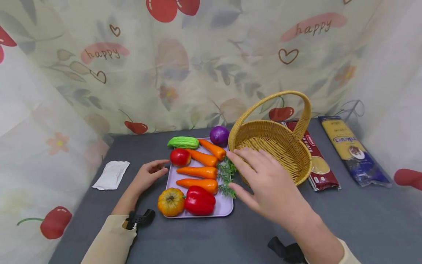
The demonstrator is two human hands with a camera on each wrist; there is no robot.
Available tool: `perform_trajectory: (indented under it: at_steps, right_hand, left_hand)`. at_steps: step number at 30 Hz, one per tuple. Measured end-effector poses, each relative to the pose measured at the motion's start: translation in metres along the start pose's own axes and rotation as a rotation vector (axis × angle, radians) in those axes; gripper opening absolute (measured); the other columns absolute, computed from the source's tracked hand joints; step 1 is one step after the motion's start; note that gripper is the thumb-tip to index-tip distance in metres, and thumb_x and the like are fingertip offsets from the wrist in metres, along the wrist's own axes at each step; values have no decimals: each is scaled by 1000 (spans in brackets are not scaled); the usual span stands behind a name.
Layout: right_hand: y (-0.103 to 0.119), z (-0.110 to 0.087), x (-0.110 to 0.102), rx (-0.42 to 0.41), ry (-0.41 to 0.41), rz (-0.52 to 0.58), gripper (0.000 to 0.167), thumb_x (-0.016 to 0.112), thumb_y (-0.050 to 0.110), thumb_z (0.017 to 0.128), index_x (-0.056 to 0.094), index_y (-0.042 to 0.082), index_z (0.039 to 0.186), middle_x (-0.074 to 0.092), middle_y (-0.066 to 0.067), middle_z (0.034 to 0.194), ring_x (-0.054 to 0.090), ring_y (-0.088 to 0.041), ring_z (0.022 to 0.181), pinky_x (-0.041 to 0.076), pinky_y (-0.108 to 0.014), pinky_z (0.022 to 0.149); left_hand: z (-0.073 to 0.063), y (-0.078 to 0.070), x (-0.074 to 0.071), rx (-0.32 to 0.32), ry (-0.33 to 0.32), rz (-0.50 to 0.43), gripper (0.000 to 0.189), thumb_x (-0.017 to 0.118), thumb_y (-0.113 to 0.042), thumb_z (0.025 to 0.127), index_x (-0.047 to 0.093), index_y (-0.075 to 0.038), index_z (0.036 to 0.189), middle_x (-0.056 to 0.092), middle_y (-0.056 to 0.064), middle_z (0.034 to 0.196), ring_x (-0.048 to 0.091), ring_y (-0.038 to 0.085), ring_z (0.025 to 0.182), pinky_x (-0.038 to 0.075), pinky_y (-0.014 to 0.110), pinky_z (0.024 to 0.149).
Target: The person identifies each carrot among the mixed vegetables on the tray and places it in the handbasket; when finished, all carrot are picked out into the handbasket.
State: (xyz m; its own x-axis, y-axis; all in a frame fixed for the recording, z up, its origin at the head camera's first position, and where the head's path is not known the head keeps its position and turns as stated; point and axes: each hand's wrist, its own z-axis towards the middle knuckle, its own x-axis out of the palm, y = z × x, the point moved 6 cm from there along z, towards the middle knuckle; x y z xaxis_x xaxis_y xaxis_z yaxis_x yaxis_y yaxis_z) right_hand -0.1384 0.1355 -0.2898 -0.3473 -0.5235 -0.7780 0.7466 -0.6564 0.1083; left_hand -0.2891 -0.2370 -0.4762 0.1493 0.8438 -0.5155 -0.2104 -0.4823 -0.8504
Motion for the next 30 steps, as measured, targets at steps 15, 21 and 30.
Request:
perform_trajectory:
  at_steps: [15, 21, 30]
  right_hand:
    - [-12, 13, 109, 237, 454, 241, 59, 79, 34, 91, 60, 12, 143, 67, -1, 122, 59, -9, 83, 55, -32, 77]
    - [-14, 6, 142, 281, 546, 289, 52, 77, 24, 93, 62, 9, 140, 66, -8, 129, 65, -16, 97, 53, -41, 94]
    - [-21, -2, 163, 366, 510, 253, 48, 80, 15, 89, 64, 2, 133, 68, -14, 125, 64, -29, 116, 49, -47, 100]
  left_hand:
    - [0, 0, 4, 62, -5, 143, 31, 79, -13, 90, 72, -7, 120, 55, 3, 82, 48, 18, 68, 38, 26, 62]
    - [-1, 0, 4, 67, -6, 133, 30, 79, -14, 90, 73, -7, 118, 54, 3, 81, 48, 19, 67, 37, 26, 61]
    - [0, 0, 3, 60, -13, 153, 30, 80, -14, 89, 73, -9, 118, 55, 4, 82, 49, 18, 67, 38, 26, 61]
